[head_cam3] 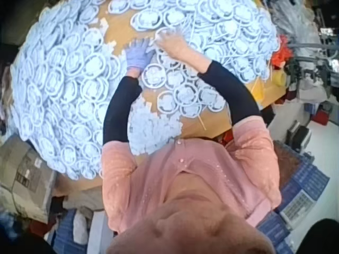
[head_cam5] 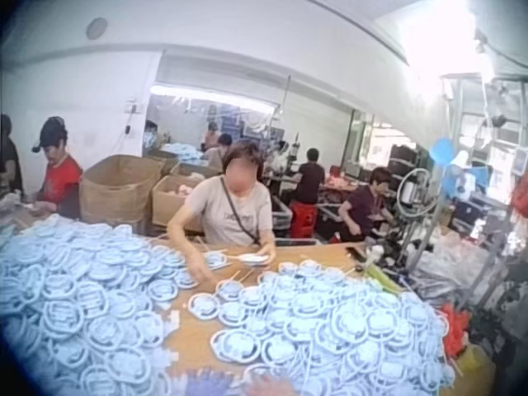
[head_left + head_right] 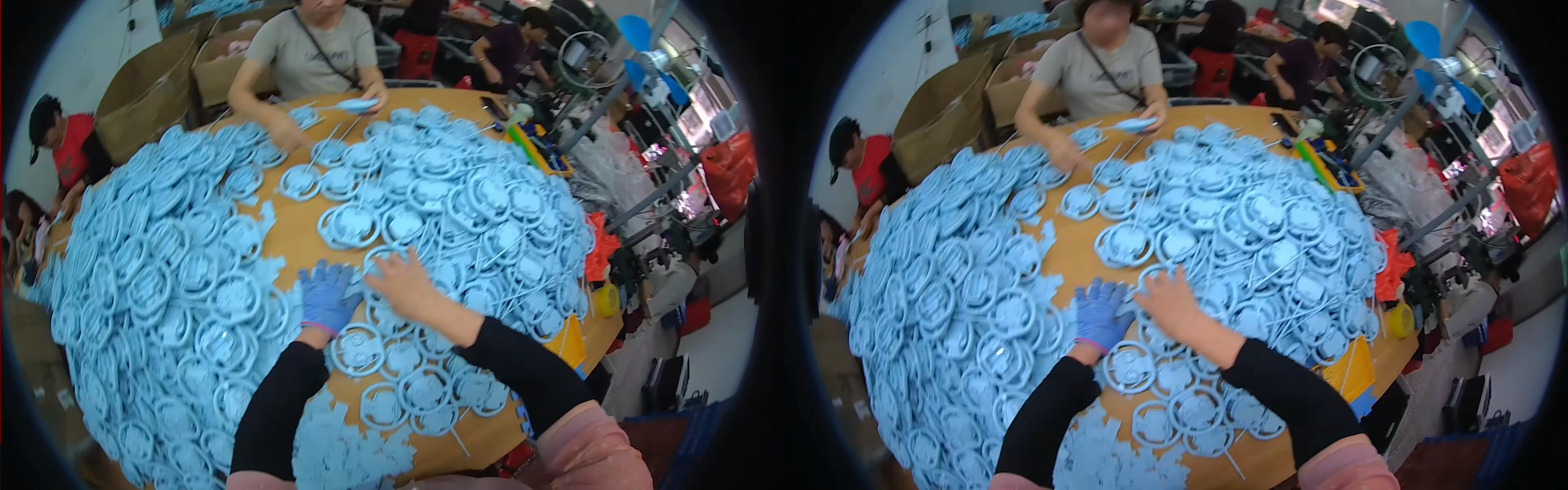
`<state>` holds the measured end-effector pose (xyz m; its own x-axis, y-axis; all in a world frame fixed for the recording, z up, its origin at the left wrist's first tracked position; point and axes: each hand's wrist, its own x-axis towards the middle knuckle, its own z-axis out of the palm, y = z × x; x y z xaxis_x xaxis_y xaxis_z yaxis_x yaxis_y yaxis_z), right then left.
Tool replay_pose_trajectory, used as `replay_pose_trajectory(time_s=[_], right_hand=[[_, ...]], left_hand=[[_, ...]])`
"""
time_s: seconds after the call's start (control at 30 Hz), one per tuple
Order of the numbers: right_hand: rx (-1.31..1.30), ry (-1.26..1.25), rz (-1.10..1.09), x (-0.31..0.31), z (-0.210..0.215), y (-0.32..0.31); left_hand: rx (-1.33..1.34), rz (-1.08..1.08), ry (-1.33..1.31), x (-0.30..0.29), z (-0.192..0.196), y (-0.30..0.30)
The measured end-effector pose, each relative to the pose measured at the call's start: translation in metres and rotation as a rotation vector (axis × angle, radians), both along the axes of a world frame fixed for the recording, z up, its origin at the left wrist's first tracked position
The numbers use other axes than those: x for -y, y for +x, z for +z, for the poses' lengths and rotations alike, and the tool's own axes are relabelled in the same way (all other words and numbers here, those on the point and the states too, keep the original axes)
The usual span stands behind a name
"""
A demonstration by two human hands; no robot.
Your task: Sorting and inspecting light blue plastic frames at a factory work table.
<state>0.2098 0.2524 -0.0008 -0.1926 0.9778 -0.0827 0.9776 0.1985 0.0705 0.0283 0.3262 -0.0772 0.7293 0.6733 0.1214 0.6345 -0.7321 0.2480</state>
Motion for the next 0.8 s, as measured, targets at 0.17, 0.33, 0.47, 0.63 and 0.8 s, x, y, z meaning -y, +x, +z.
replay_pose_trajectory(time_s=[0.17, 0.33, 0.47, 0.63, 0.8], right_hand=[[-0.03, -0.102, -0.097, 0.038, 0.019, 0.035], [-0.146, 0.253, -0.11, 0.08, 0.134, 0.028], [-0.443, 0.969, 0.011, 0.105, 0.34, 0.06], [-0.731, 1.352, 0.133, 0.173, 0.514, 0.043], [-0.538, 1.374, -0.04, 0.193, 0.545, 0.043]], left_hand=[[0.194, -0.04, 0.206, 0.027, -0.001, 0.002], [0.081, 0.105, 0.116, 0.078, 0.032, -0.067], [-0.042, 0.224, 0.09, 0.127, 0.052, -0.122], [-0.03, 0.297, 0.118, 0.152, 0.04, -0.149], [-0.192, 0.172, 0.248, 0.137, -0.034, -0.171]])
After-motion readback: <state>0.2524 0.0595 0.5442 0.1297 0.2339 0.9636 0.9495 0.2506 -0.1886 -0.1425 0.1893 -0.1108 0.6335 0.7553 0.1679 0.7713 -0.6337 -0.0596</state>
